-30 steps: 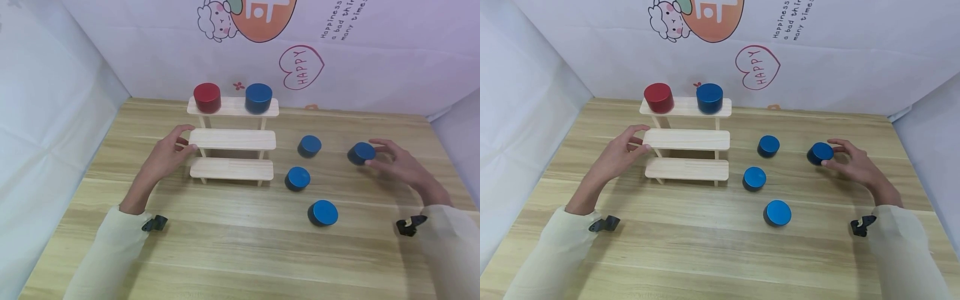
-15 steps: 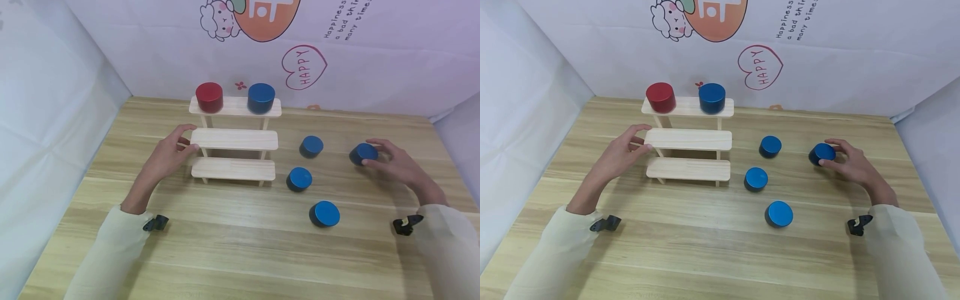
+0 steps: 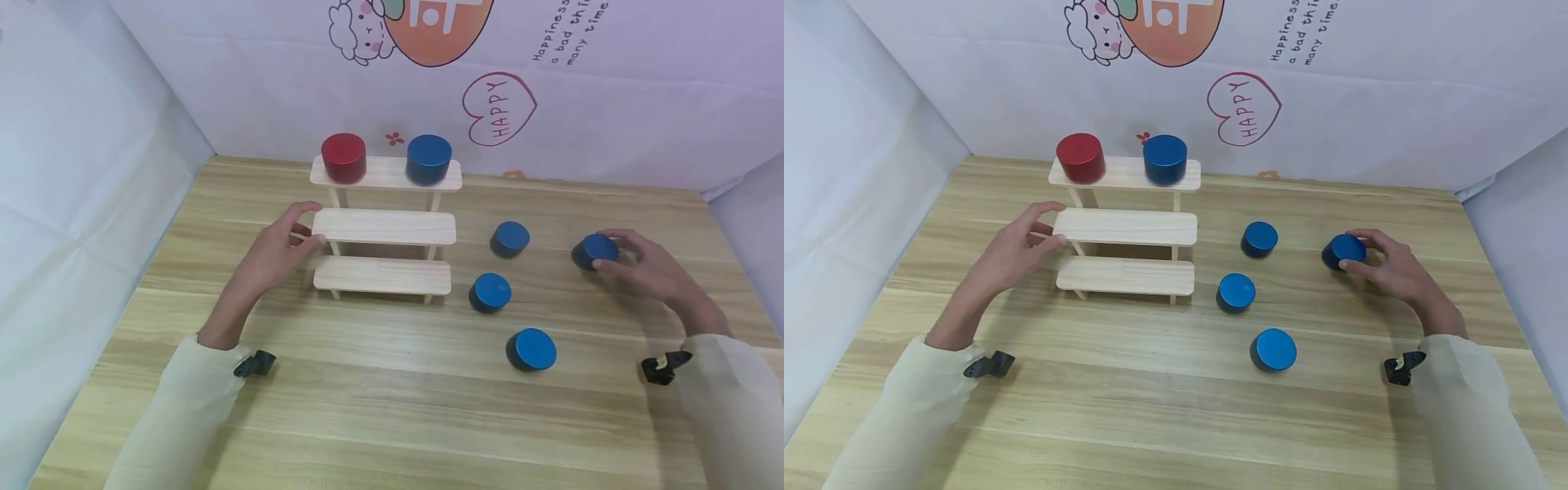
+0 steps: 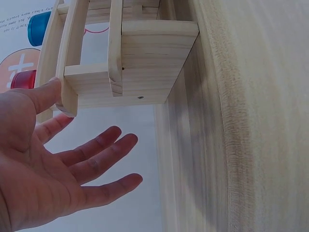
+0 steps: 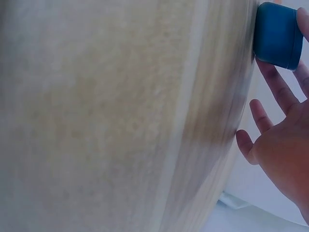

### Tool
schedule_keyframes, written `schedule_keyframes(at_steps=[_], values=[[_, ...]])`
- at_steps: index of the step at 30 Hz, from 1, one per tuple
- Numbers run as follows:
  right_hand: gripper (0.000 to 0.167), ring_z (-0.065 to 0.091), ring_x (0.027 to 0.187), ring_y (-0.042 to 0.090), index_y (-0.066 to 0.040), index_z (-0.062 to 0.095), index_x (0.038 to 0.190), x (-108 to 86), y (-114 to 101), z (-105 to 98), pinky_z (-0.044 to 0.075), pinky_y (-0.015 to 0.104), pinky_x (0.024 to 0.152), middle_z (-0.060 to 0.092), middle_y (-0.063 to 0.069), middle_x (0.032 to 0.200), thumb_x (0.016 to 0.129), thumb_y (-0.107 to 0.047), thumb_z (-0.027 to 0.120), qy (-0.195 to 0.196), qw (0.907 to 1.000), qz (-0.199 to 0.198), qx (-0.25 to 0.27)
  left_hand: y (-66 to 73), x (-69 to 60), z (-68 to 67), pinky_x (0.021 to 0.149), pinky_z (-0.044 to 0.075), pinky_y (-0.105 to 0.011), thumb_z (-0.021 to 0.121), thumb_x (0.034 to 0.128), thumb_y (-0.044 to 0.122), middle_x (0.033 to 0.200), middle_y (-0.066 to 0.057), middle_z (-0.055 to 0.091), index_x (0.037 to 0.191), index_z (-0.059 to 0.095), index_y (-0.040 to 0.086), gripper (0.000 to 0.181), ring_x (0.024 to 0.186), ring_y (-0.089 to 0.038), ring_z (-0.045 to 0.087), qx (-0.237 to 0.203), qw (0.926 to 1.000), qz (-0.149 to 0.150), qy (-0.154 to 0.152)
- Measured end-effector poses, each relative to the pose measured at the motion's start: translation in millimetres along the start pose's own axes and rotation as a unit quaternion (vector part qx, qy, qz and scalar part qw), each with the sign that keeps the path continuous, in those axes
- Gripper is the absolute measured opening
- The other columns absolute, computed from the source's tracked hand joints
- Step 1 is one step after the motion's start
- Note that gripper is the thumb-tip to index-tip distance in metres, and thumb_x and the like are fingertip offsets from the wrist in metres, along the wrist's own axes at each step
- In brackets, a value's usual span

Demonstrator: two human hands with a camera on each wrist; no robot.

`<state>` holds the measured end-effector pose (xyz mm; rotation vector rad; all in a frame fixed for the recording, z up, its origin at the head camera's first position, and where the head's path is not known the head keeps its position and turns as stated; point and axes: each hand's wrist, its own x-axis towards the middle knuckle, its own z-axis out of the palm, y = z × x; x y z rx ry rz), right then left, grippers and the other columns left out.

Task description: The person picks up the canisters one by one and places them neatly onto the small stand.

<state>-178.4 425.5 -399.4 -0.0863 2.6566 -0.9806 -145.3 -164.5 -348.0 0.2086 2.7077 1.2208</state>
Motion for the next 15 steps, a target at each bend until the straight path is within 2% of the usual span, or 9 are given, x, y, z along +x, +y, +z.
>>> schedule_keyframes(at_steps=[15], values=[[0.078,0.018,0.137,0.061,-0.005,0.026,0.156,-3.6,3.3,-3.7,0.02,0.08,0.095,0.024,0.035,0.154,0.098,-0.042,0.063,0.013,0.9999,0.005,0.002,-2.3,0.6,2.3,0.091,0.048,-0.056,0.062,0.1011,0.026,0.125,-0.022,0.058,0.15,0.039,0.018,0.055,0.111,-0.04,0.061,-0.001,1.0,0.007,0.005]])
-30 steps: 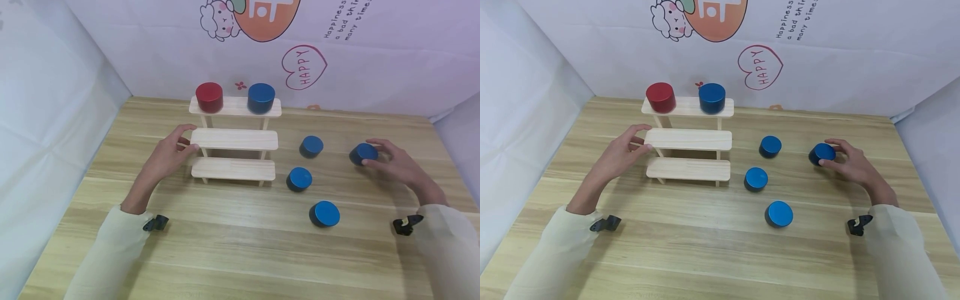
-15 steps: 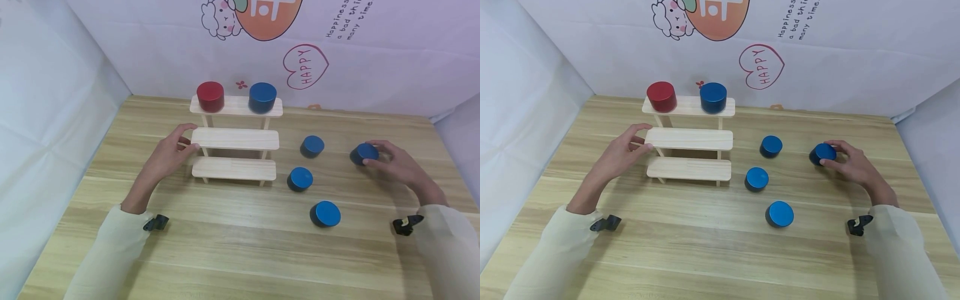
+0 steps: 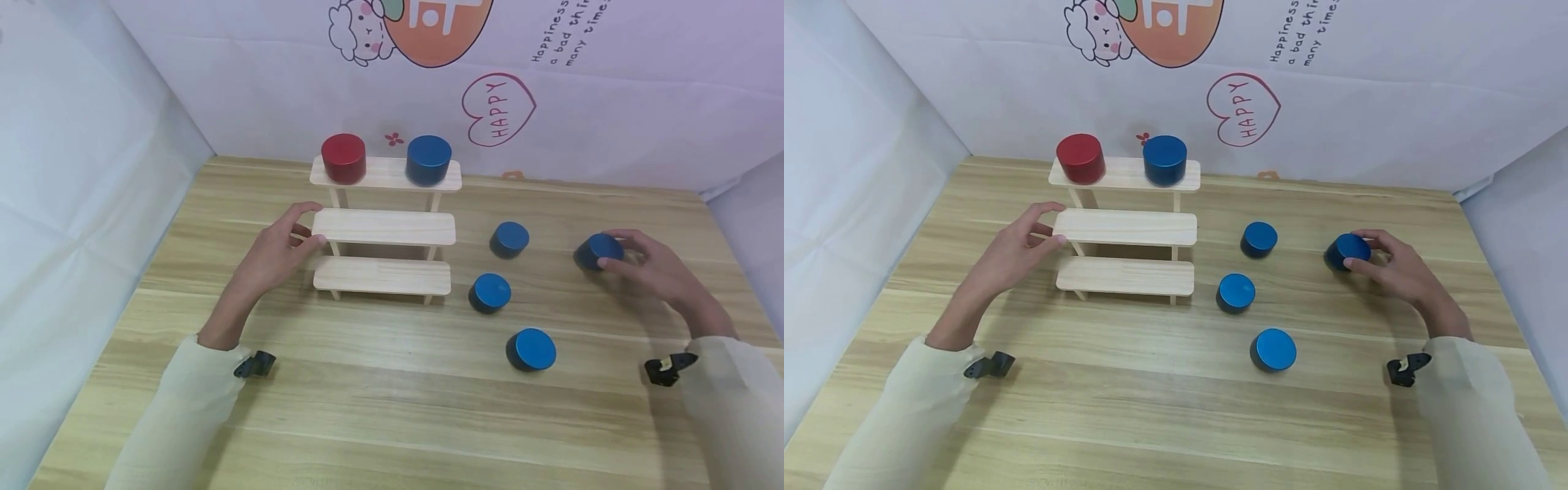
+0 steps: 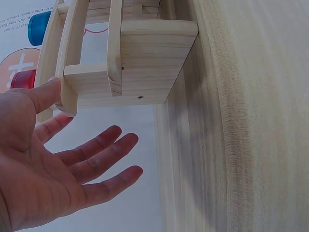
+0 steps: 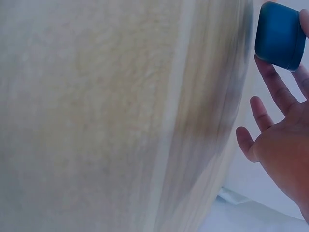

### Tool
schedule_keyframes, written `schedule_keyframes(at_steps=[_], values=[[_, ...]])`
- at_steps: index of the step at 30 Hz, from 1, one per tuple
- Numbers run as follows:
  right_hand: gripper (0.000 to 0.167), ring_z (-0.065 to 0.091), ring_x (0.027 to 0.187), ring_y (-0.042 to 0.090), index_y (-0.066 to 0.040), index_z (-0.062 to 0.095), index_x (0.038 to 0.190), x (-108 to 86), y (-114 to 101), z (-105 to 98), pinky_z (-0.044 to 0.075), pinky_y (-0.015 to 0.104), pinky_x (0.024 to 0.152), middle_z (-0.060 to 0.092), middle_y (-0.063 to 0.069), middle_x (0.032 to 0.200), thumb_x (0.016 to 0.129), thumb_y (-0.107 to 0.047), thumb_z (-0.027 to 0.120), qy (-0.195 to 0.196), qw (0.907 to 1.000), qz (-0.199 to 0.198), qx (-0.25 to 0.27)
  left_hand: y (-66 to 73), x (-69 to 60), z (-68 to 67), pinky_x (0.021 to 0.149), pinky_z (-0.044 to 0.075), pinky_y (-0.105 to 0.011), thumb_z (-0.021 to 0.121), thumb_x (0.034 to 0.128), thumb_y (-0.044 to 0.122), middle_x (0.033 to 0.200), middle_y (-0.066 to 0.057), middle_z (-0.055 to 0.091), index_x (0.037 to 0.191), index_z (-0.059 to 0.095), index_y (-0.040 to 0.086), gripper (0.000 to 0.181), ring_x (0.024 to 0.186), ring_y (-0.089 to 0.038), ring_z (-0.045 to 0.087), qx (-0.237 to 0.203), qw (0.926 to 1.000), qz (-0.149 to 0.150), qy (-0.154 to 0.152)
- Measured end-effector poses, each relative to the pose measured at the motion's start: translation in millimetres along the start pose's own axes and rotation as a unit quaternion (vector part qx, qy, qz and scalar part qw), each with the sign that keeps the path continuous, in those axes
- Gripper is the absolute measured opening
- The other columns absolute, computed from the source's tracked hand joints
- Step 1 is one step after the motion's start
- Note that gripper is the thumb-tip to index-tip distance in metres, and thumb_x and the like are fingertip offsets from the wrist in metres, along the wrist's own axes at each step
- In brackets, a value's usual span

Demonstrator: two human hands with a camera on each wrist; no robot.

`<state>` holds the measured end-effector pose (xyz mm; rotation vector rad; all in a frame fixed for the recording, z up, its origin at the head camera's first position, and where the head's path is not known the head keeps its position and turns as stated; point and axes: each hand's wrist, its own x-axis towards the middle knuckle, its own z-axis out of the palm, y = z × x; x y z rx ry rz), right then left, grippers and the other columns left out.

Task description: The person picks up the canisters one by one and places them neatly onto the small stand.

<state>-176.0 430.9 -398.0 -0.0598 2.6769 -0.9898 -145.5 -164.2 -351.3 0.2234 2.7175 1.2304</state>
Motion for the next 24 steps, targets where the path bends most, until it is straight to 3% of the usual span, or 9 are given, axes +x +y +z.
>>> schedule_keyframes(at_steps=[24], values=[[0.071,0.017,0.14,0.058,-0.007,0.032,0.155,-11.8,-13,-2,0.017,0.081,0.096,0.026,0.031,0.155,0.099,-0.041,0.06,0.017,0.9998,-0.009,0.009,1.8,-1.5,-1.7,0.09,0.048,-0.057,0.059,0.1027,0.029,0.124,-0.024,0.061,0.151,0.036,0.02,0.054,0.114,-0.037,0.059,0.011,0.9999,0.003,-0.008]])
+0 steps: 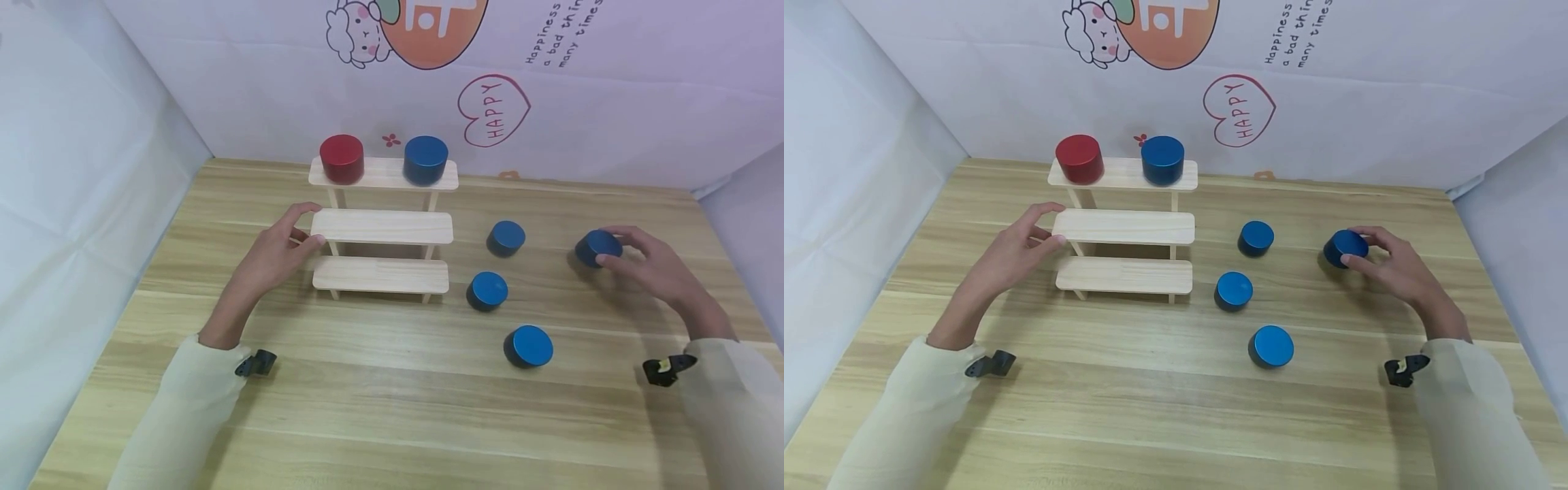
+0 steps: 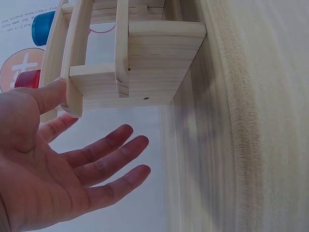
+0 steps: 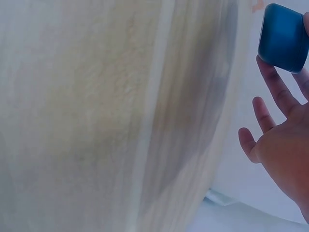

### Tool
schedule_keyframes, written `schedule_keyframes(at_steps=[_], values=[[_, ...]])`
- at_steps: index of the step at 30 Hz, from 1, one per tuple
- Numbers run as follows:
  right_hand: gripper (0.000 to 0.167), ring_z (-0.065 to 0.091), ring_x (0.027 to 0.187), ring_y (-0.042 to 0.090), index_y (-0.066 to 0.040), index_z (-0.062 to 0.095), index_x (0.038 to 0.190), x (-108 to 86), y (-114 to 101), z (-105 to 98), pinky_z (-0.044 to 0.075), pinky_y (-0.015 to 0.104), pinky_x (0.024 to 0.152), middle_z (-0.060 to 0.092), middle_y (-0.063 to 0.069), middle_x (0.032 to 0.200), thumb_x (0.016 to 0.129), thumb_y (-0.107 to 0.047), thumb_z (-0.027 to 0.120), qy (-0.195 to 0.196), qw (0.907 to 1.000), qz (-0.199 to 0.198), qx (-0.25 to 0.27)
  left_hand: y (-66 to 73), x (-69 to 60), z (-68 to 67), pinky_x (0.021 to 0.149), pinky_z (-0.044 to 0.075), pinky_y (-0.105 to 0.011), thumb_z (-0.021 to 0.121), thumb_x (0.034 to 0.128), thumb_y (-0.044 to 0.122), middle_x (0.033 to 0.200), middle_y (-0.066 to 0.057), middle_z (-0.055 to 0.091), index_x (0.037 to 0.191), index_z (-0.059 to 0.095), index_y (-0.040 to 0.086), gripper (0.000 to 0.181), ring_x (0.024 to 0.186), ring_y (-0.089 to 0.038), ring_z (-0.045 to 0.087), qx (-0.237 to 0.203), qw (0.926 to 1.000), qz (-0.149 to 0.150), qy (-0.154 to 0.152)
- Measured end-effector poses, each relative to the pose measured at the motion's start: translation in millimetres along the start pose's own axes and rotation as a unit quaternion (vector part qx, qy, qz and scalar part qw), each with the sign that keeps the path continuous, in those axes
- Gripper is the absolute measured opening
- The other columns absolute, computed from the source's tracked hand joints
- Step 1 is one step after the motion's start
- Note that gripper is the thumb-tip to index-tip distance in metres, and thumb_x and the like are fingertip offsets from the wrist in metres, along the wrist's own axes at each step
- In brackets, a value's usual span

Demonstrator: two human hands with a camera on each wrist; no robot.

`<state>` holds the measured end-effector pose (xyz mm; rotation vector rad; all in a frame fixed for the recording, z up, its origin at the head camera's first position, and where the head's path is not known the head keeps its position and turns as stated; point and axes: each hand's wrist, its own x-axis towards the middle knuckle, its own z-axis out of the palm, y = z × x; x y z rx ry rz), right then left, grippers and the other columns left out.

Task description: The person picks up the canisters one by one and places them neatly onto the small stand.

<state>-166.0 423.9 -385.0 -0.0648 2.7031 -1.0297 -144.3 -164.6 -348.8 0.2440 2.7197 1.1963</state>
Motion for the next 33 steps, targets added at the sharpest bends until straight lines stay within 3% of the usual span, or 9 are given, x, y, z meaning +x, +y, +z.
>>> schedule_keyframes(at_steps=[12,33], values=[[0.068,0.018,0.14,0.057,-0.006,0.035,0.154,-2.2,-14,0,0.012,0.081,0.099,0.031,0.03,0.153,0.1,-0.037,0.061,0.016,0.9991,-0.038,-0.011,1.0,0.0,-1.0,0.081,0.05,-0.051,0.058,0.1024,0.031,0.113,-0.021,0.064,0.152,0.036,0.023,0.055,0.101,-0.035,0.064,0.005,0.9999,-0.012,-0.004],[0.065,0.022,0.139,0.056,-0.007,0.04,0.151,-6.9,-37,3,0.013,0.08,0.1,0.038,0.029,0.149,0.098,-0.034,0.064,0.036,0.9974,-0.062,-0.013,1.4,0.4,-0.7,0.071,0.049,-0.044,0.057,0.1023,0.032,0.108,-0.021,0.063,0.152,0.035,0.024,0.055,0.086,-0.033,0.064,0.018,0.9996,-0.02,-0.005]])
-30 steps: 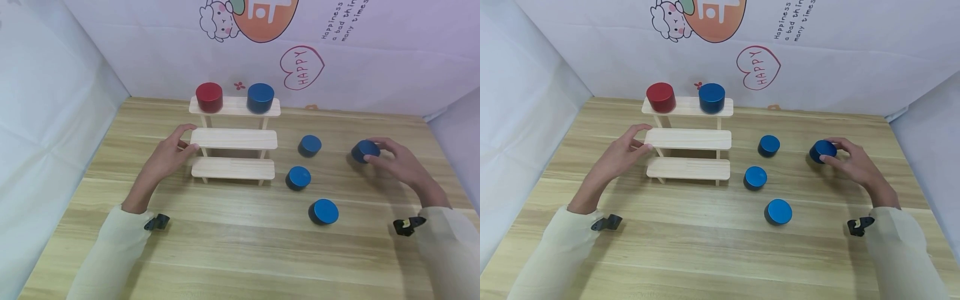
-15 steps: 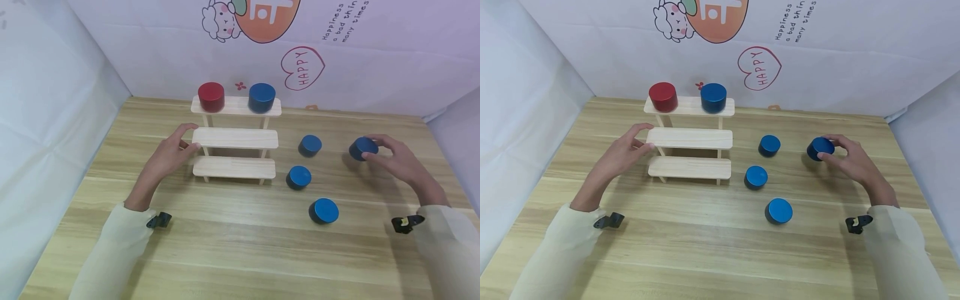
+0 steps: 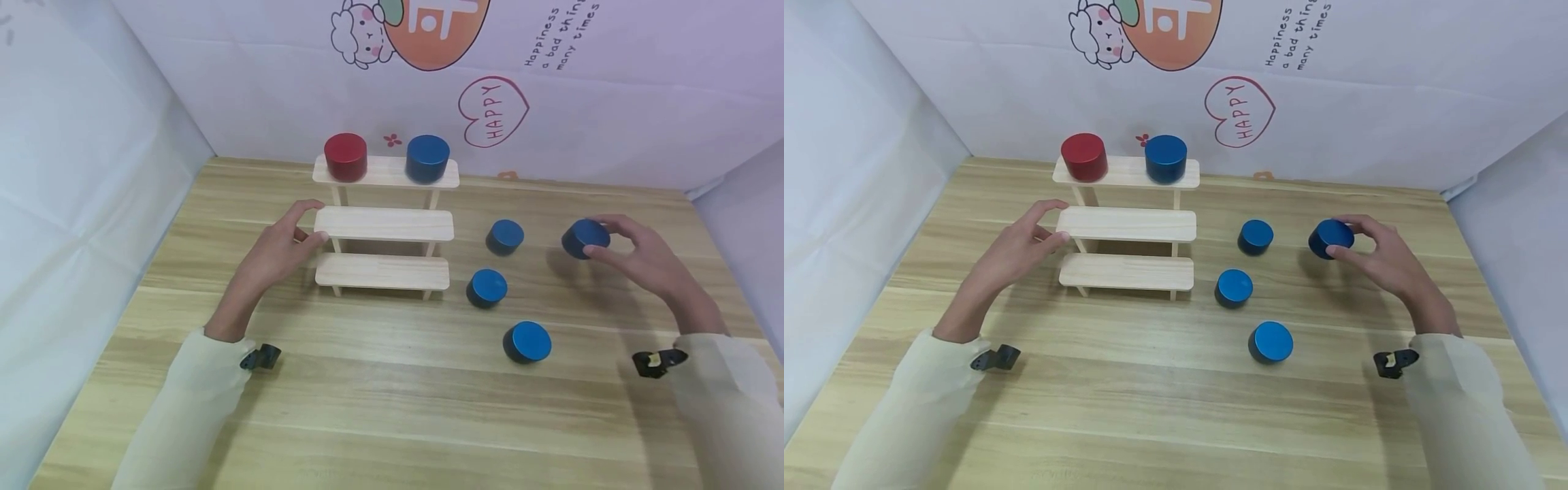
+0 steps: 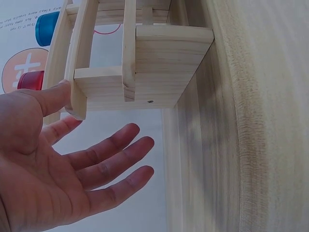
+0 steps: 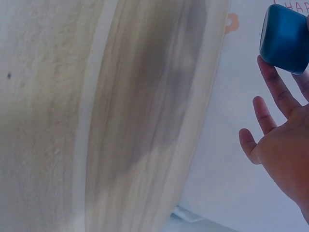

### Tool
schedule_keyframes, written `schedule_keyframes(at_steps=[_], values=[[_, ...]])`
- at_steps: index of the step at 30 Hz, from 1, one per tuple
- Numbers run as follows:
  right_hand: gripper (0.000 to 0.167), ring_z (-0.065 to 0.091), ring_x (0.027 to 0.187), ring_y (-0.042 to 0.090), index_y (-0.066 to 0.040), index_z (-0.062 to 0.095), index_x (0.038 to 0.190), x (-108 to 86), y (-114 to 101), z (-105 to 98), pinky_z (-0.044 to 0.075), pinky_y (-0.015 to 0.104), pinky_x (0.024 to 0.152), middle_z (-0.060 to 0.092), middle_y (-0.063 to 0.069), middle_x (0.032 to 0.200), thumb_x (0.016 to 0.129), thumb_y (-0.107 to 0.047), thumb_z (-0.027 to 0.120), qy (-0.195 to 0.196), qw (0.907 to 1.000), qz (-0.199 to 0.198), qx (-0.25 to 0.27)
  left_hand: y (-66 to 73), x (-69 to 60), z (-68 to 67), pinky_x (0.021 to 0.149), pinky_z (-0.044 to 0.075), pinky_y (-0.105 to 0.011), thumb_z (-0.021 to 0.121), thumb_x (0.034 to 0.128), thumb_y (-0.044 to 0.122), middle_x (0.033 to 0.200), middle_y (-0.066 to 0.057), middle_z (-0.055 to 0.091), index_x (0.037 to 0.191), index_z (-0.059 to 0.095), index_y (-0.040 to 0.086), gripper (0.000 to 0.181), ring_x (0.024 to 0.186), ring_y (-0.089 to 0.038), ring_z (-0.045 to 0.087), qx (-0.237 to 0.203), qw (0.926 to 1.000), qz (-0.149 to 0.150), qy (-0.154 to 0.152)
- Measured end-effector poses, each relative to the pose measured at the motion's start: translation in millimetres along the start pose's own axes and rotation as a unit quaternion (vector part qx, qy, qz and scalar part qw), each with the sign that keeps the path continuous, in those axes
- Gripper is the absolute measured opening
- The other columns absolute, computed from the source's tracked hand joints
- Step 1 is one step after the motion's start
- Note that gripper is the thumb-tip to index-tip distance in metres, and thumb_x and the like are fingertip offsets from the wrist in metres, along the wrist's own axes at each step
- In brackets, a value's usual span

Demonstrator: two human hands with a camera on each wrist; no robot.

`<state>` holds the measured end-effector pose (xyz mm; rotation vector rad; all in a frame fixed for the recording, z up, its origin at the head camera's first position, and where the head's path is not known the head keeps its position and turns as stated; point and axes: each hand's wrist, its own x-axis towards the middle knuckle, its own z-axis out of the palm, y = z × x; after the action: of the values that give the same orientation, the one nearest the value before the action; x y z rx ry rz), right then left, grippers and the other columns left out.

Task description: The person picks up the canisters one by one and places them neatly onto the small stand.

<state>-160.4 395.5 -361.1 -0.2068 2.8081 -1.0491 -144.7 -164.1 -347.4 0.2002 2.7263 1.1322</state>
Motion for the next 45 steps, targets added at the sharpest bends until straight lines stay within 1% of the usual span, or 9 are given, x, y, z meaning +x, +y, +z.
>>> schedule_keyframes(at_steps=[7,14,23,30,33,39,45], values=[[0.064,0.02,0.141,0.054,-0.008,0.041,0.151,0.4,-9,2,0.012,0.079,0.101,0.038,0.028,0.149,0.097,-0.033,0.065,-0.001,1.0,-0.006,-0.001,0.9,0.2,-0.1,0.072,0.049,-0.045,0.057,0.1024,0.032,0.11,-0.021,0.063,0.152,0.034,0.024,0.055,0.088,-0.034,0.064,0.0,1.0,-0.005,-0.004],[0.063,0.023,0.14,0.054,-0.009,0.043,0.149,2.3,-20,4,0.014,0.078,0.102,0.041,0.026,0.146,0.096,-0.033,0.067,0.004,0.9998,-0.01,-0.015,0.5,0.7,-0.2,0.072,0.049,-0.045,0.056,0.1028,0.033,0.11,-0.022,0.063,0.153,0.033,0.023,0.056,0.089,-0.034,0.063,0.0,1.0,-0.004,-0.005],[0.061,0.023,0.141,0.052,-0.008,0.044,0.148,2.6,-29,6,0.012,0.077,0.104,0.042,0.027,0.145,0.096,-0.031,0.067,0.005,0.9997,-0.019,-0.016,-0.5,0.9,0.9,0.073,0.049,-0.045,0.056,0.1026,0.033,0.11,-0.022,0.063,0.153,0.033,0.023,0.057,0.09,-0.035,0.063,-0.007,0.9999,-0.007,-0.006],[0.06,0.03,0.137,0.05,-0.008,0.046,0.148,2.2,-37,9,0.011,0.076,0.106,0.045,0.026,0.143,0.096,-0.029,0.067,0.011,0.9993,-0.033,-0.016,-0.1,0.4,0.8,0.073,0.049,-0.045,0.056,0.1026,0.033,0.11,-0.022,0.063,0.153,0.033,0.024,0.057,0.09,-0.034,0.063,-0.007,0.9999,-0.008,-0.006],[0.06,0.029,0.138,0.05,-0.009,0.046,0.148,3.0,-40,9,0.011,0.075,0.106,0.044,0.025,0.145,0.096,-0.029,0.067,0.012,0.9991,-0.036,-0.015,-0.5,0.2,0.8,0.072,0.049,-0.045,0.057,0.1026,0.033,0.109,-0.021,0.063,0.153,0.033,0.023,0.056,0.088,-0.034,0.063,-0.007,0.9999,-0.007,-0.004],[0.061,0.029,0.139,0.049,-0.01,0.046,0.149,1.9,-47,11,0.013,0.075,0.105,0.044,0.025,0.146,0.095,-0.028,0.068,0.02,0.9987,-0.045,-0.015,-1.4,0.5,0.6,0.072,0.049,-0.045,0.057,0.1026,0.033,0.108,-0.021,0.063,0.153,0.033,0.023,0.056,0.087,-0.033,0.063,-0.009,0.9999,0.0,-0.005],[0.06,0.035,0.135,0.047,-0.01,0.049,0.146,-0.4,-59,13,0.015,0.073,0.107,0.048,0.023,0.143,0.093,-0.027,0.071,0.034,0.9972,-0.065,-0.01,-0.9,0.7,0.9,0.072,0.049,-0.044,0.056,0.1027,0.033,0.106,-0.021,0.063,0.153,0.033,0.023,0.056,0.086,-0.033,0.062,-0.011,0.9999,-0.001,-0.007]])
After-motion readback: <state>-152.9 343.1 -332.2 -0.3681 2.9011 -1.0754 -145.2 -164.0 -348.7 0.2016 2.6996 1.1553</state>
